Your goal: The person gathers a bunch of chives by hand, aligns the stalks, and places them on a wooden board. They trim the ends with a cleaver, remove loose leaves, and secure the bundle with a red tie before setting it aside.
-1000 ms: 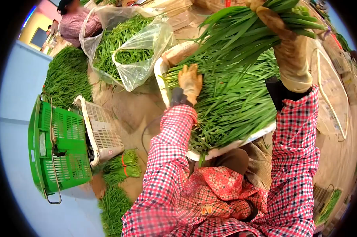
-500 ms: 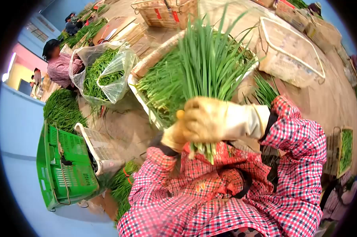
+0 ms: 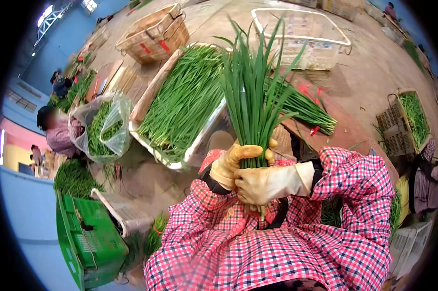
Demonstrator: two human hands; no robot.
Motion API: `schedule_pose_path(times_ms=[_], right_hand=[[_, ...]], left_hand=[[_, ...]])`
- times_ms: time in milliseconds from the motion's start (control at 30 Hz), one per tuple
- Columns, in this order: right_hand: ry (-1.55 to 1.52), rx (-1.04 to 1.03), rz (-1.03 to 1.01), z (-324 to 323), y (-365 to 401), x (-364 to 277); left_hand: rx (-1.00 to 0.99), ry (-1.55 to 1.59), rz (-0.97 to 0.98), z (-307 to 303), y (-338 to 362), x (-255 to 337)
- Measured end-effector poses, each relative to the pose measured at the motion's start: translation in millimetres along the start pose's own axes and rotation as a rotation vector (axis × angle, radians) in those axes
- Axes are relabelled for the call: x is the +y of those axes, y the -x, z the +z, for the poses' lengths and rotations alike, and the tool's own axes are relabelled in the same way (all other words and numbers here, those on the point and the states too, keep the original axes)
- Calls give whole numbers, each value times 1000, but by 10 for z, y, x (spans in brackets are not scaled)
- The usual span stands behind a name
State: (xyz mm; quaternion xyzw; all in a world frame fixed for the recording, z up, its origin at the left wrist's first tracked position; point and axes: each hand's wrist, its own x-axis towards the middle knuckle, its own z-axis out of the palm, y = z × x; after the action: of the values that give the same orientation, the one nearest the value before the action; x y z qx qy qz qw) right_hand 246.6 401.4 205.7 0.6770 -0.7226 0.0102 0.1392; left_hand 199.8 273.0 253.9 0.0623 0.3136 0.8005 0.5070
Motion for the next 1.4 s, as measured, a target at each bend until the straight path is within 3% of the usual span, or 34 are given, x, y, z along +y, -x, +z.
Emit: schedule_pose_path(times_ms=[67,133,200,267,367,400,467,533,600,667,700,800,933,1033,1167,1267,1333,1400], right_hand=[[245,68,95,-268,95,-68],[245,-69,101,-638,137,17],[148,25,167,-736,243,-152],[-38,8,202,-784,398,-351],[-574,-5,331,-1122,600,-561],[-802,27,465,-1147,725,-676],[-773,-6,886,-1314,1008,-764],[-428,367,1208,-1198,1391,-826],[-663,569,1573,-1394,1493,-802],[-528,603,1681,-1245,1777,-800],[-707,826,1615,-1167,1874,-752],[-700,1264,1503,-1204,1941,-597],[-510,1437,1644,-1534,2134,-558],[-276,1634,1695,-1732,2154,-479],[-10,1672,1622,-1755,2402,-384],[-34,1765,1409,-1769,2585,-331],[-99,1744,1484,-1638,2653,-380],[-155,1661,1565,-1346,2858,-413]], left_hand=[[14,-12,15,74,-139,-34],[52,-36,97,38,-374,50],[-3,-97,89,22,-560,61],[-33,-186,105,97,-714,119],[-76,-240,172,299,-838,259],[-105,-219,180,362,-869,256],[-89,-226,153,499,-939,232],[-143,-289,109,552,-1104,196],[-245,-462,154,588,-1329,77],[-315,-639,163,739,-1530,-97],[-346,-649,130,911,-1551,-183],[-453,-716,113,1130,-1734,-476],[-520,-831,79,1324,-2016,-809],[-543,-838,203,1387,-2347,-1064],[-689,-982,337,1704,-2648,-925],[-713,-786,436,1950,-2761,-970],[-716,-1088,370,1778,-2995,-1025],[-875,-1210,535,1564,-3233,-1153]])
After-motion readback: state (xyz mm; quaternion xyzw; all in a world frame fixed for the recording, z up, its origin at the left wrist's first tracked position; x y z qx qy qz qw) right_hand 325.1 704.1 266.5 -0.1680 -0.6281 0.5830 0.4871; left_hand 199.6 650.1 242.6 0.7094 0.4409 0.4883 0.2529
